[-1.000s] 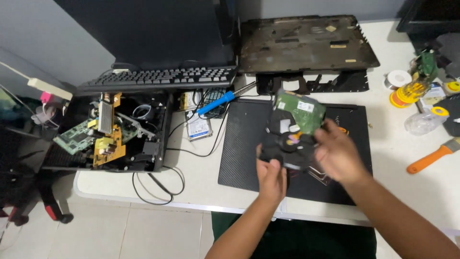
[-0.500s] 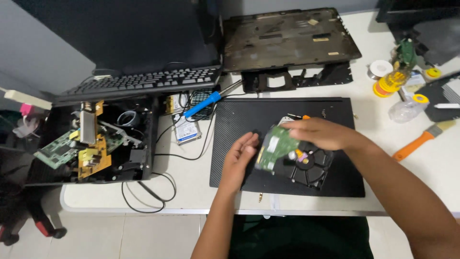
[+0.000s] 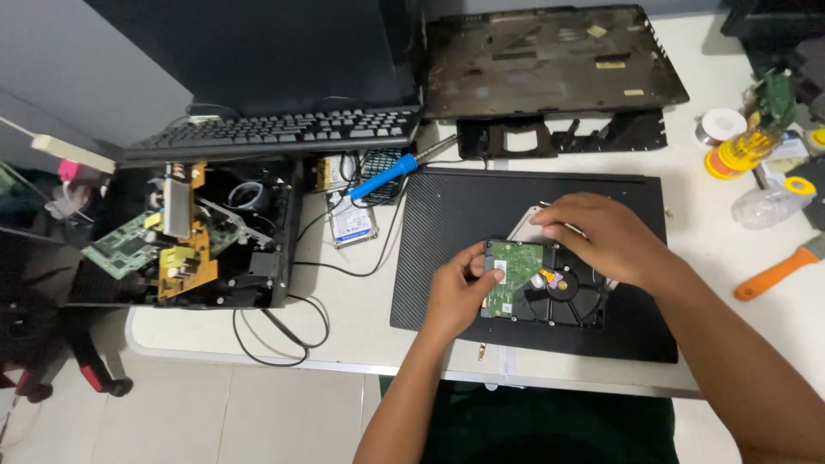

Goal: The person is disassembling a hard drive by removing the top cover and then unscrewing the PCB from the main chassis for cleaning or repair.

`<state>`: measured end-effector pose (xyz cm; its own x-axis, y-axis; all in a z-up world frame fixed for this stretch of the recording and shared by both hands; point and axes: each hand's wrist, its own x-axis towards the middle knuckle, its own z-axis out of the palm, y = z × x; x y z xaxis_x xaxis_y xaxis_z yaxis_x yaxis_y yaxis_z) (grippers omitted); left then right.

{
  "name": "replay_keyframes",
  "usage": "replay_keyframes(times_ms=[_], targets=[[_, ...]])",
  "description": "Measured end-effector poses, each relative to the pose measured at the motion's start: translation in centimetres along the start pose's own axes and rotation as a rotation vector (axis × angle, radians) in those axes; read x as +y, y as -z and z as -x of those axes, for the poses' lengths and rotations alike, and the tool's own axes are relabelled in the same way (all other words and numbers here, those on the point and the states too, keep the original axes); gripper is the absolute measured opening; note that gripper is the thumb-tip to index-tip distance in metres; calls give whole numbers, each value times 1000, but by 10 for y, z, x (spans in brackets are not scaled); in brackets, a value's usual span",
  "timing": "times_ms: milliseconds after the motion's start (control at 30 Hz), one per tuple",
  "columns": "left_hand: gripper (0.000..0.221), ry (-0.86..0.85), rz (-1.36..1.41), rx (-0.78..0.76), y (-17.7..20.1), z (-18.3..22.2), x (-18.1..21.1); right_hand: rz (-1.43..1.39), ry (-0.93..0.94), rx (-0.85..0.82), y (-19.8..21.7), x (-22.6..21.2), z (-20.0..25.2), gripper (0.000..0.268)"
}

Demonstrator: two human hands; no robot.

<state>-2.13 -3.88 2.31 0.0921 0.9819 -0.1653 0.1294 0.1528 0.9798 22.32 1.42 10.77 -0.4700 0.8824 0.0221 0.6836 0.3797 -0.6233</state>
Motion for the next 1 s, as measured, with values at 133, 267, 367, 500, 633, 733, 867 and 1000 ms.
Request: replay_keyframes(times_ms=[133,267,367,500,633,733,867,1000], targets=[[62,13,-34,18,0,0,0,175,196,239,-19,19,32,10],[63,7,-139,32,1,3,8,303,174,352,-35,14,61,29],[65,14,-136,19,0,4,9,386,86,302,-55,28,73,64],[57,-80,-99,69,-2,1,3,382,97,392,-72,33,73,54],[58,-86,-73,81,-2,2,-1,320,48,348,-68,23,70,47],[57,-85,-79,86,-2,3,2,347,14,301,-64,15,65,46],[58,-86,-77,92,-2,2,-1,351,16,286,-63,8,60,43],[57,-90,-77,99,-3,3,-5,367,38,338,-73,7,58,41]])
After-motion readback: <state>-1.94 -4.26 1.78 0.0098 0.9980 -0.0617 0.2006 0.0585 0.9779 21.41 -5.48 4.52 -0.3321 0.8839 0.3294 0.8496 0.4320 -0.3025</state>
